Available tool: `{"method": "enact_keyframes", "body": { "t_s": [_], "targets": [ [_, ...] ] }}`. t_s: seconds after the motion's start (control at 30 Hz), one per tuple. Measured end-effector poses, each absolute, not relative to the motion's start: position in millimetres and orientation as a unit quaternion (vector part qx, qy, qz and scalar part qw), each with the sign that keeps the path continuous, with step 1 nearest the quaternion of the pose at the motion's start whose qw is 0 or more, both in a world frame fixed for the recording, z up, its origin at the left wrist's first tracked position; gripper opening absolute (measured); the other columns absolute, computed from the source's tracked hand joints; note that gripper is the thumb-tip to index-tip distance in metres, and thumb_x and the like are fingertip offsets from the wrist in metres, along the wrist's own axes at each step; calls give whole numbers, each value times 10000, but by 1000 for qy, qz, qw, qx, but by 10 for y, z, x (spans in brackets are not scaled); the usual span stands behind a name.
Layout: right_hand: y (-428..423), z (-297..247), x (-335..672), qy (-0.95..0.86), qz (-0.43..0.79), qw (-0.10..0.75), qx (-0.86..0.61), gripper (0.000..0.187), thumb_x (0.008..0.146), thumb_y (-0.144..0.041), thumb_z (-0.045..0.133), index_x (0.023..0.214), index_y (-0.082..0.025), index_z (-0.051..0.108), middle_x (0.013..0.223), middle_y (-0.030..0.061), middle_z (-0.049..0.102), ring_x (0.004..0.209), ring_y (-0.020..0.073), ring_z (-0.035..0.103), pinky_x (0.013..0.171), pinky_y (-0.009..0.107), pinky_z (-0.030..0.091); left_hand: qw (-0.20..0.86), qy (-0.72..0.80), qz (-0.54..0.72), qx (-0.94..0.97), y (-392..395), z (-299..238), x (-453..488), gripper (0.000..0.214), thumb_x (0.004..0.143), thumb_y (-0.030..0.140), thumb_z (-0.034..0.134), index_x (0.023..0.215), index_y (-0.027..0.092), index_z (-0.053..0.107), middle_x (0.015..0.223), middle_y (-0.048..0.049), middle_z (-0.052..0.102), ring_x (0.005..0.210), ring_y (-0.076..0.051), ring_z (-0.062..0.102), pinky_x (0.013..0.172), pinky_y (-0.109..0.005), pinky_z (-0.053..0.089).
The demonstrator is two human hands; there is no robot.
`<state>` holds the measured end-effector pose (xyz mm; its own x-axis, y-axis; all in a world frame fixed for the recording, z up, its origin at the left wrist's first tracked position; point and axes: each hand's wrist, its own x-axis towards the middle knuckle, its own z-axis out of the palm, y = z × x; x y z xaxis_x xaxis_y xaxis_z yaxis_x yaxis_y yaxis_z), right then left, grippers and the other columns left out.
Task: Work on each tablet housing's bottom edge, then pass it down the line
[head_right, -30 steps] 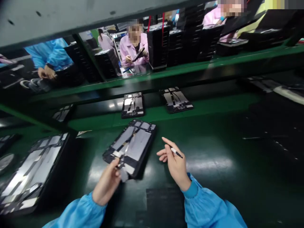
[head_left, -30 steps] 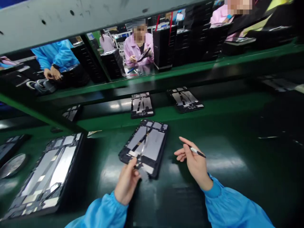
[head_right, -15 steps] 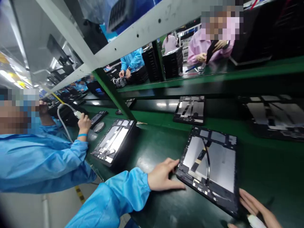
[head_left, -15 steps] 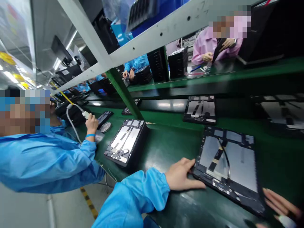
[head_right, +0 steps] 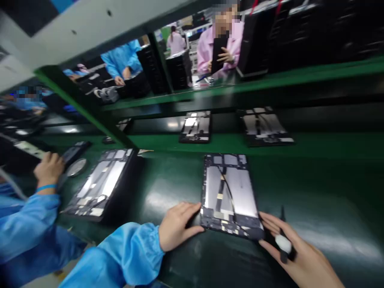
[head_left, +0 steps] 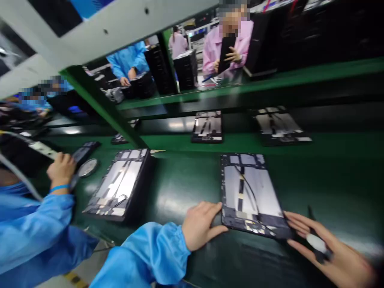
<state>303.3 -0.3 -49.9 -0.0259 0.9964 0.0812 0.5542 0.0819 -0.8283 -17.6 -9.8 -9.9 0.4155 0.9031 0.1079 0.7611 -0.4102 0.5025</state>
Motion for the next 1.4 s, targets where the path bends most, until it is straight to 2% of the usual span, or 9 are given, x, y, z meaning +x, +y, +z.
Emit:
{"method": "enact_keyframes", "body": {
  "t_s": [0.07, 0.13, 0.27, 0.37, 0.63, 0.93, 1.1, 1.2, 1.4],
  "targets": [
    [-16, -314, 3019, -648, 289, 347, -613, 582, 672, -608, 749, 1170, -327, 641, 1089, 118, 743, 975, 331, 716, 670, 380, 607, 198, 492, 211, 821, -42, -38, -213, 535, 924, 516, 560, 1342, 189, 490, 1143, -92, 646, 1020, -235, 614, 886, -372, 524],
    [-34, -134, 2874, -649, 263, 369, -611, 492, 766, -543, 686, 1187, -296, 622, 1133, 102, 738, 1009, 331, 711, 784, 426, 608, 202, 476, 226, 826, -12, 7, -209, 464, 941, 481, 550, 1316, 212, 508, 1117, -73, 646, 1005, -209, 610, 871, -338, 521],
    [-54, 29, 2414, -709, 319, 366, -513, 251, 884, -324, 613, 1120, -270, 678, 1091, 68, 751, 975, 269, 725, 841, 381, 599, 138, 426, 203, 871, -38, 0, -91, 275, 953, 392, 563, 1161, 217, 601, 988, -52, 650, 873, -193, 612, 741, -305, 514],
    [-24, 4, 2182, -746, 339, 355, -451, 293, 897, -173, 580, 1156, -281, 667, 1077, 47, 744, 968, 232, 714, 840, 352, 589, 75, 398, 211, 889, -53, -48, -10, 153, 979, 292, 523, 1034, 204, 635, 903, -39, 652, 771, -170, 599, 678, -284, 485],
    [88, 2, 2028, -760, 330, 363, -426, 234, 901, -129, 562, 1089, -237, 650, 848, 34, 741, 811, 214, 705, 745, 332, 554, 260, 428, 319, 804, 56, -6, 22, 123, 957, 280, 572, 932, 201, 662, 874, -25, 672, 806, -141, 637, 720, -236, 501],
    [78, 18, 2051, -774, 344, 329, -417, 331, 863, -89, 579, 1150, -252, 608, 860, 16, 735, 870, 221, 692, 789, 339, 531, 273, 474, 247, 800, 19, 33, 22, 54, 885, 204, 619, 855, 220, 660, 821, -3, 621, 785, -153, 604, 705, -256, 492],
    [65, -6, 2029, -771, 342, 322, -429, 376, 863, -66, 564, 1184, -261, 580, 861, 14, 722, 871, 230, 684, 807, 362, 518, 244, 473, 229, 815, 2, 57, 25, 98, 909, 240, 604, 998, 236, 646, 876, -7, 616, 824, -163, 607, 703, -262, 493],
    [60, -6, 2022, -772, 344, 315, -432, 388, 862, -49, 549, 1184, -264, 574, 858, 13, 716, 858, 230, 678, 801, 365, 512, 218, 454, 240, 830, -13, 25, 17, 112, 957, 278, 554, 933, 229, 652, 857, -13, 618, 809, -161, 598, 701, -264, 476],
    [57, -14, 2033, -776, 337, 317, -428, 474, 831, 16, 516, 1213, -259, 566, 899, 19, 701, 865, 221, 651, 791, 351, 507, 62, 415, 223, 880, -53, -13, -12, 145, 984, 250, 517, 946, 212, 652, 819, -13, 626, 710, -156, 528, 621, -273, 389]
  ]
}}
